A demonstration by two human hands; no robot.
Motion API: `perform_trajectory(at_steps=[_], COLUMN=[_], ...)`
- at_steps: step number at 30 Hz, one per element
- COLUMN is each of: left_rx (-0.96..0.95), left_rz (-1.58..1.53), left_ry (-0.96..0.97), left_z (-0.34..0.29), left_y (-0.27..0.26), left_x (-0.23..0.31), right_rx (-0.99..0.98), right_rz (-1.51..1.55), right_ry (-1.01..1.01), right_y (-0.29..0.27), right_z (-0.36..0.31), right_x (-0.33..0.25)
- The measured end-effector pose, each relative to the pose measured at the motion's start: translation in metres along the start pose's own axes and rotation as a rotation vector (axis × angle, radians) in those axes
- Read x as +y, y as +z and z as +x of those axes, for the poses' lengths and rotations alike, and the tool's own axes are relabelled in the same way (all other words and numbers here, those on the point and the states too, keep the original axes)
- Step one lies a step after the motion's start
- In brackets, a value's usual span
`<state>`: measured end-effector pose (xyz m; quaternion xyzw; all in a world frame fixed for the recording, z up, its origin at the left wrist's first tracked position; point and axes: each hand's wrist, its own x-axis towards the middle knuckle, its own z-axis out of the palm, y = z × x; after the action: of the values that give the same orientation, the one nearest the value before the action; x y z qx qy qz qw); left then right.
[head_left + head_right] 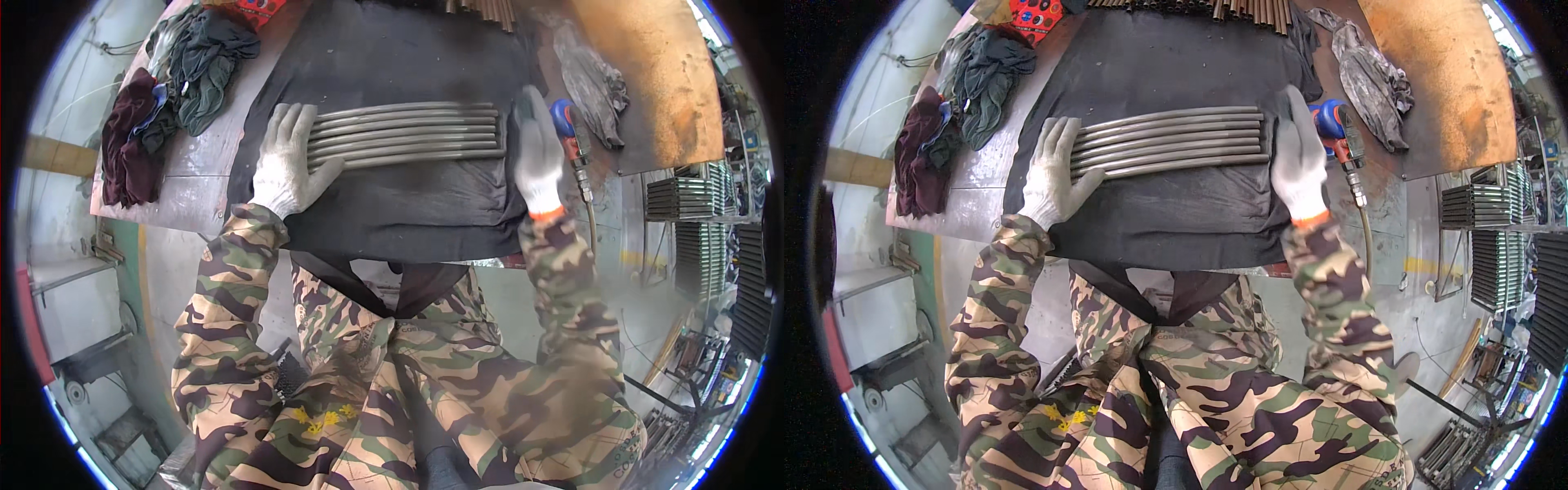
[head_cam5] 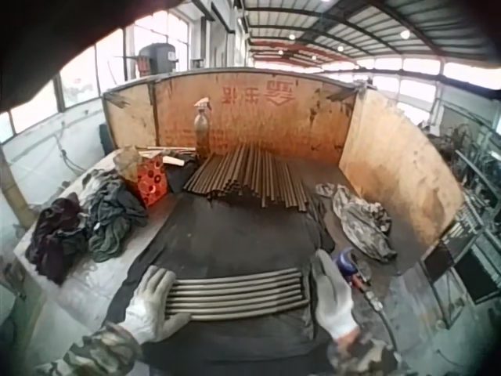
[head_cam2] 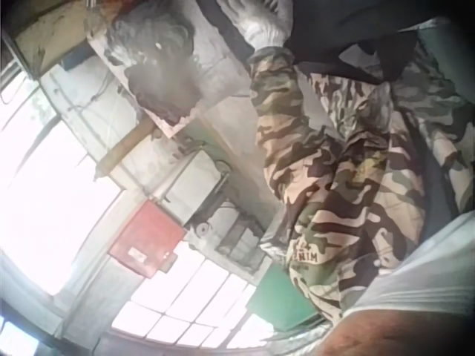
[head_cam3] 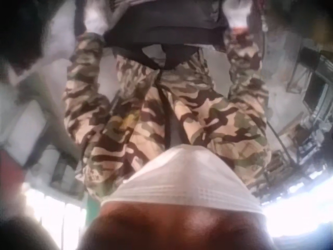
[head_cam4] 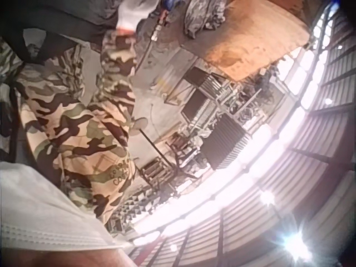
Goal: Cleaning a bundle of metal rods using an abrasive pad
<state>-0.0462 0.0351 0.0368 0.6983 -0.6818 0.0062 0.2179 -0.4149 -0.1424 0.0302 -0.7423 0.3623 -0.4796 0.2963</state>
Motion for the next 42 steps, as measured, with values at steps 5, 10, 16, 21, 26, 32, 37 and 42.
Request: perform_trajectory(at_steps=[5,10,16,21,26,32,37,42], left_rx=[-0.015,-0.125,0.005,-0.086,-0.106,-0.134,-0.124,-0.090], left_rz=[0.048,0.027,0.053,0.021,0.062,0.068,0.062,0.020], left_ry=[0.036,-0.044,0.052,0.026,0.035,0.009,-0.044,-0.028], left_z=[0.003,-0.001,-0.002,0.004,0.001,-0.008,-0.009,-0.004], left_y=[0.000,-0.005,-0.003,-0.005,-0.009,-0.008,-0.009,-0.003], left_x=[0.002,0.003,0.006,0.005,0.005,0.001,0.007,0.000], right_rx=[-0.010,-0.039,-0.217,-0.103,-0.166,0.037,0.081,-0.686], right_rz=[0.047,-0.131,-0.598,-0.778,-0.670,-0.554,-1.035,-1.514], right_ry=[-0.028,-0.120,-0.301,-0.322,-0.386,-0.252,0.036,-0.236], right_y=[0.043,0.014,-0.044,-0.062,-0.057,-0.111,-0.140,-0.195], right_z=[0.007,0.006,-0.052,-0.061,-0.033,0.079,0.143,0.163], right_x=[0.019,-0.013,-0.020,-0.027,-0.084,-0.030,0.110,0.218])
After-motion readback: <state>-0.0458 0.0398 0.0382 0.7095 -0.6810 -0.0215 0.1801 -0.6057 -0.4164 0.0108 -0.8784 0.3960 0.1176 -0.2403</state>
